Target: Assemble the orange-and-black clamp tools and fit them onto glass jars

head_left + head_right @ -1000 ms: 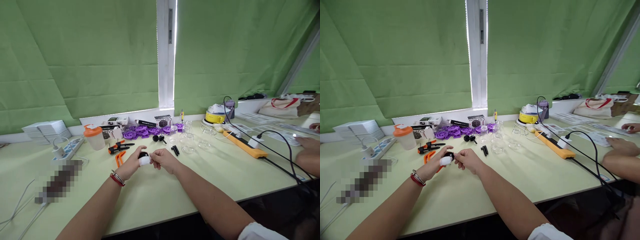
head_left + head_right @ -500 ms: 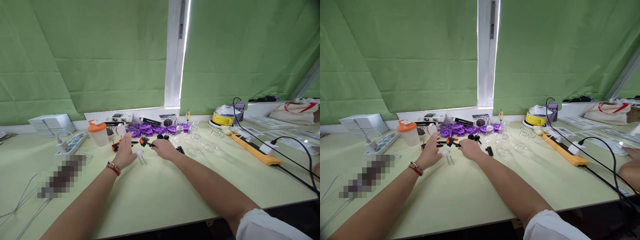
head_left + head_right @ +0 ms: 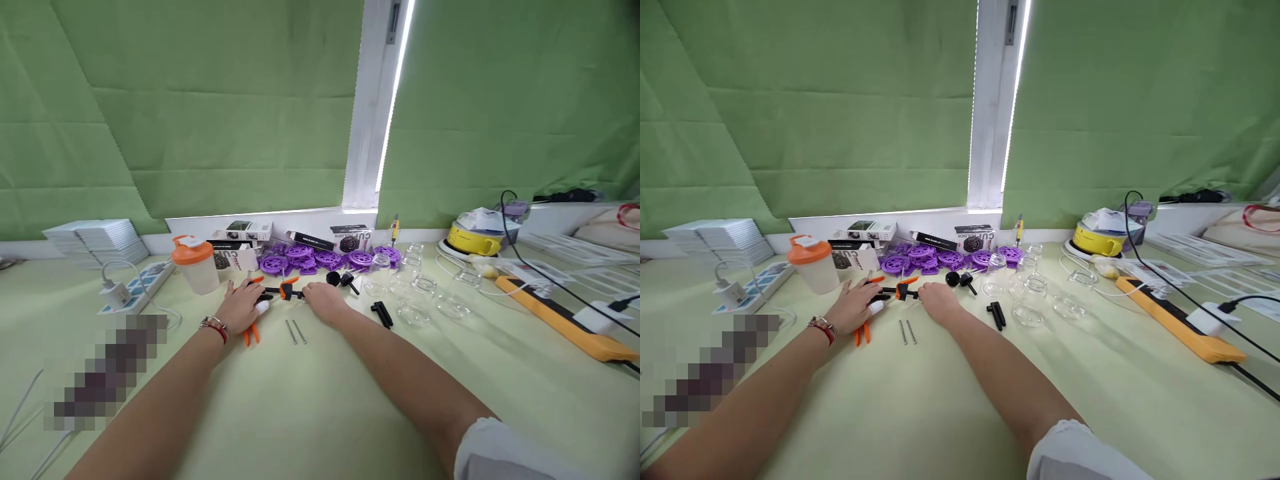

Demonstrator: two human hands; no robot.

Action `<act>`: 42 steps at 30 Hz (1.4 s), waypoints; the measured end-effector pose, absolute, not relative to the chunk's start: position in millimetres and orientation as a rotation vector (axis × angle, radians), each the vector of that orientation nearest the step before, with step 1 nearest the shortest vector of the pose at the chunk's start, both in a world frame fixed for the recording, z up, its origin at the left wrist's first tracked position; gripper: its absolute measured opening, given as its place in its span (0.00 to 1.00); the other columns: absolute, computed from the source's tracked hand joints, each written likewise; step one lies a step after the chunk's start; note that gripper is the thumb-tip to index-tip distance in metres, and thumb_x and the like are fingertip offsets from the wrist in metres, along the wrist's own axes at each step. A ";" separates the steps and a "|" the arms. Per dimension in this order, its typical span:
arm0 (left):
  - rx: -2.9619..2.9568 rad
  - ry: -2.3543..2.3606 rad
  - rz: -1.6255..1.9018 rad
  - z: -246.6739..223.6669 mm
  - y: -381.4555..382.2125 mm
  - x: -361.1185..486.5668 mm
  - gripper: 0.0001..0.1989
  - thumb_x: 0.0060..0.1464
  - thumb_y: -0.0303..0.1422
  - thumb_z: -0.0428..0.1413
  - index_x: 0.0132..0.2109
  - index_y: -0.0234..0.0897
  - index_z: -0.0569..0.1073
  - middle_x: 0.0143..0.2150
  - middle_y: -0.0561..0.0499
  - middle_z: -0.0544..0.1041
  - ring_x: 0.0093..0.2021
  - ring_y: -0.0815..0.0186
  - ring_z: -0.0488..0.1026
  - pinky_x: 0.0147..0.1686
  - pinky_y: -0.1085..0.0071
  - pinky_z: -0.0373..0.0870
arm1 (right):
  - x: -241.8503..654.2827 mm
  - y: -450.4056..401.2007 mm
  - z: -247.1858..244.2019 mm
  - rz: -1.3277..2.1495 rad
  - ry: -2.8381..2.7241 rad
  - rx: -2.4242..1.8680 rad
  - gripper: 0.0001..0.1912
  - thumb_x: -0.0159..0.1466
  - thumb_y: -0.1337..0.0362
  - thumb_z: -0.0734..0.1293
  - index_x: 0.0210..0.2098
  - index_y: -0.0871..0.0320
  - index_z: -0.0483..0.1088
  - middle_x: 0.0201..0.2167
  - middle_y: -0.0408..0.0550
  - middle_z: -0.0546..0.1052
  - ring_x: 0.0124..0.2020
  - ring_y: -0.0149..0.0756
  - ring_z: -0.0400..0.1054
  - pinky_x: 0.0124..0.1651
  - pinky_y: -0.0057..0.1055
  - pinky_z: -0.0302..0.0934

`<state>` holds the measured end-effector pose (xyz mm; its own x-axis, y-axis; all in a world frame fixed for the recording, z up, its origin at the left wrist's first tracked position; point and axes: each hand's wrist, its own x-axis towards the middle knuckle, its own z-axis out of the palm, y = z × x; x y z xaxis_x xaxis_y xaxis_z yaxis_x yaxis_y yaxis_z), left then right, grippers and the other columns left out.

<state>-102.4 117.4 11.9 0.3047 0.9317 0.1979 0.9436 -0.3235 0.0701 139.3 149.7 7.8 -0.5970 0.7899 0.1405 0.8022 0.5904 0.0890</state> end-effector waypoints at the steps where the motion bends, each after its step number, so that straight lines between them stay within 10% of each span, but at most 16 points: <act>1: -2.490 -1.781 -0.341 11.7 116.2 -103.1 0.19 0.57 0.40 0.44 0.52 0.43 0.70 0.58 0.44 0.70 0.65 0.49 0.52 0.60 0.38 0.38 | 137.4 151.1 6.7 -0.216 -2.728 -1.362 0.12 0.67 0.68 0.56 0.43 0.62 0.69 0.41 0.55 0.74 0.42 0.40 0.69 0.40 0.31 0.60; 29: -2.434 -1.793 -0.362 8.1 110.2 -108.1 0.20 0.57 0.33 0.42 0.54 0.40 0.69 0.61 0.47 0.67 0.67 0.54 0.51 0.63 0.45 0.40 | 155.4 152.9 18.0 -0.030 -2.566 -1.431 0.18 0.65 0.55 0.60 0.50 0.58 0.66 0.48 0.54 0.69 0.43 0.42 0.69 0.40 0.33 0.61; 42: -2.225 -1.838 -0.700 1.3 117.2 -118.6 0.21 0.59 0.37 0.41 0.54 0.36 0.68 0.60 0.42 0.68 0.64 0.53 0.57 0.62 0.47 0.45 | 209.8 153.8 14.7 0.161 -2.078 -2.031 0.19 0.59 0.75 0.61 0.50 0.63 0.58 0.38 0.57 0.72 0.40 0.45 0.70 0.34 0.31 0.58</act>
